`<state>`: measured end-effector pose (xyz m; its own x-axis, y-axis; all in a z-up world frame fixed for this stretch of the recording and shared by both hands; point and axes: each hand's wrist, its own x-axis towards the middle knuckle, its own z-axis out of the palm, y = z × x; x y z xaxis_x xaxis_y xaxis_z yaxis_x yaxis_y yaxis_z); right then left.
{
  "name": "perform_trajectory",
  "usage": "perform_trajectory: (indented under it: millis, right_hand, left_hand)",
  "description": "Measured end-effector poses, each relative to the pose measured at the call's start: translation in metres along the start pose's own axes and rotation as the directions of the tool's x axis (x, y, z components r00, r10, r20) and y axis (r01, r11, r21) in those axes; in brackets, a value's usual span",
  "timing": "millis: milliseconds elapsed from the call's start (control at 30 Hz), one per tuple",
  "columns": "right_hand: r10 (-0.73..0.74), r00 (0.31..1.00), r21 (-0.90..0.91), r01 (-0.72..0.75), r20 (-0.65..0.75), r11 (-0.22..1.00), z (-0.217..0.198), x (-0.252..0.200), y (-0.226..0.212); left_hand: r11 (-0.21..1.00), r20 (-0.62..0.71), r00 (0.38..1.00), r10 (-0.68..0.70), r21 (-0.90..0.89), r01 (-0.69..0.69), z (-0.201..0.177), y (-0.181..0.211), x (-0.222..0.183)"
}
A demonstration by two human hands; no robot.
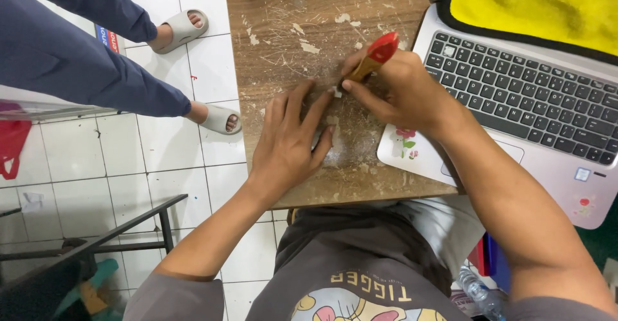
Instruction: Removing individual keys from a laptop keyboard using a prying tool and cleaning the area with a brush.
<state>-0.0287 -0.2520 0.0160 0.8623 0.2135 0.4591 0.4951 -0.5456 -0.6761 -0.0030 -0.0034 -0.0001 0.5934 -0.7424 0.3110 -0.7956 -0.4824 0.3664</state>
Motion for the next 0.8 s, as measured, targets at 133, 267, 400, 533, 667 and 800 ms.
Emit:
perform_trajectory:
  millis: [133,267,400,533,667,800]
  right_hand:
    - [0.044,0.993,-0.071,-0.037,0.105,0.997,0.000,0.009,-0.015]
    - [0.041,0.982,-0.027,-0.037,0.185,0.999,0.001,0.009,-0.014]
    - [0.050,0.980,-0.027,-0.046,0.192,0.999,-0.003,0.013,-0.017]
    - [0.075,0.991,-0.175,-0.055,0.112,0.983,0.005,0.005,-0.001]
    - [0.052,0.987,-0.005,-0.052,0.149,0.999,-0.014,0.009,-0.016]
    - [0.584,0.777,0.022,-0.605,0.237,0.796,-0.033,0.016,-0.023]
  left_hand:
    - [0.999,0.006,1.000,0.023,0.034,-0.023,0.002,0.001,0.000]
    - [0.999,0.022,0.999,0.025,0.044,-0.026,0.002,-0.001,-0.001]
    - [0.999,0.032,0.999,0.029,0.038,-0.030,-0.002,0.001,0.001]
    - [0.999,0.042,0.999,0.028,0.035,-0.029,0.001,-0.001,0.000]
    - [0.995,-0.044,0.996,0.079,-0.058,-0.082,-0.010,0.005,0.004]
    - [0.993,-0.027,0.999,0.038,-0.107,-0.041,-0.004,-0.003,0.005]
